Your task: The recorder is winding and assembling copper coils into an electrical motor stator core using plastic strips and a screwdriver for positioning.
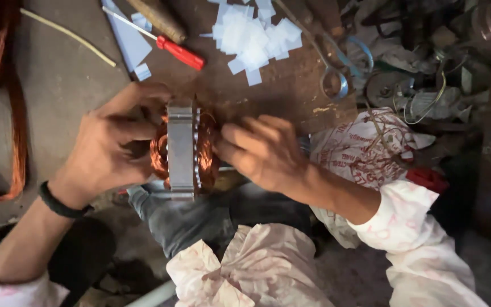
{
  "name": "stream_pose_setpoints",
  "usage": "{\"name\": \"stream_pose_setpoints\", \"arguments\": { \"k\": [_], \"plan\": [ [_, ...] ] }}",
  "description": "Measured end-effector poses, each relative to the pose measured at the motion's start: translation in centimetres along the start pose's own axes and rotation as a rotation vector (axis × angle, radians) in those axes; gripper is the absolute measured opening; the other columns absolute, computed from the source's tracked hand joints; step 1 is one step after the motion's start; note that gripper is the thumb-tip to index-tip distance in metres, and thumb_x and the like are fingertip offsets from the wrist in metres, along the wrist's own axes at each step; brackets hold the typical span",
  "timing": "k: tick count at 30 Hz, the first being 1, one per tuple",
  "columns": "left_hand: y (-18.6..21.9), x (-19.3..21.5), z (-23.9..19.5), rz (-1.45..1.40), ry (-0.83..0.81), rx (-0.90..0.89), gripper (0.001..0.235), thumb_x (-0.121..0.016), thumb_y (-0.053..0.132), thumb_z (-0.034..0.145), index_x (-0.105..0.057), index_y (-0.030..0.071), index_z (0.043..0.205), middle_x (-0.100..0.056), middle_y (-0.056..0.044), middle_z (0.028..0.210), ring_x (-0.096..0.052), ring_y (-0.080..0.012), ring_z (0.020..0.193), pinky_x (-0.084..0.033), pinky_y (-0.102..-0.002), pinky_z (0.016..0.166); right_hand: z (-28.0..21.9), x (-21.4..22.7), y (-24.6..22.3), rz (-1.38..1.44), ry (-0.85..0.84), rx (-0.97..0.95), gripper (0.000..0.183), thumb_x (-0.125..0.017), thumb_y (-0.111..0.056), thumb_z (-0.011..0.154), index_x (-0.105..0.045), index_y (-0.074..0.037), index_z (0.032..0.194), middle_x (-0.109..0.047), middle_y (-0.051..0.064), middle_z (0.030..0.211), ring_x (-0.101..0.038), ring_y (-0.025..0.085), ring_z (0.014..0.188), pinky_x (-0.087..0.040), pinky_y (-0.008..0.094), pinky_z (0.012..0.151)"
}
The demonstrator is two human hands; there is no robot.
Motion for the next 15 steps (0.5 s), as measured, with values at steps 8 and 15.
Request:
{"name": "stream_pose_setpoints", "arguments": {
  "k": [8,15],
  "plan": [
    [1.0,-0.1,-0.1,0.339,-0.023,0.0,0.03,-0.08,0.02,0.057,-0.082,0.01,0.085,-0.056,-0.006,0.137,-0.069,-0.0266,0.104,-0.058,-0.039,0.063,-1.6,-0.6,1.3,-0.208,-0.035,0.073,0.023,-0.077,-0.009,0.079,-0.079,-0.007,0.102,-0.065,-0.001,0.095,-0.066,0.016,0.081,-0.05,0.032,0.061],
    [0.6,-0.7,-1.3,0.447,-0.103,-0.013,0.014,-0.077,0.019,0.058,-0.074,0.01,0.067,-0.053,-0.011,0.142,-0.071,-0.027,0.104,-0.059,-0.04,0.06,-1.4,0.2,1.1,-0.142,-0.031,0.181,0.035,-0.07,-0.007,0.071,-0.079,-0.008,0.105,-0.067,0.003,0.099,-0.071,0.022,0.091,-0.055,0.035,0.069]
  ]
}}
Point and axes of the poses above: each hand's wrist, its own z-axis towards the middle knuckle, its own x-axis out of the back of the hand, y = z × x, the point moved 1 cm from there along z, towards the middle knuckle
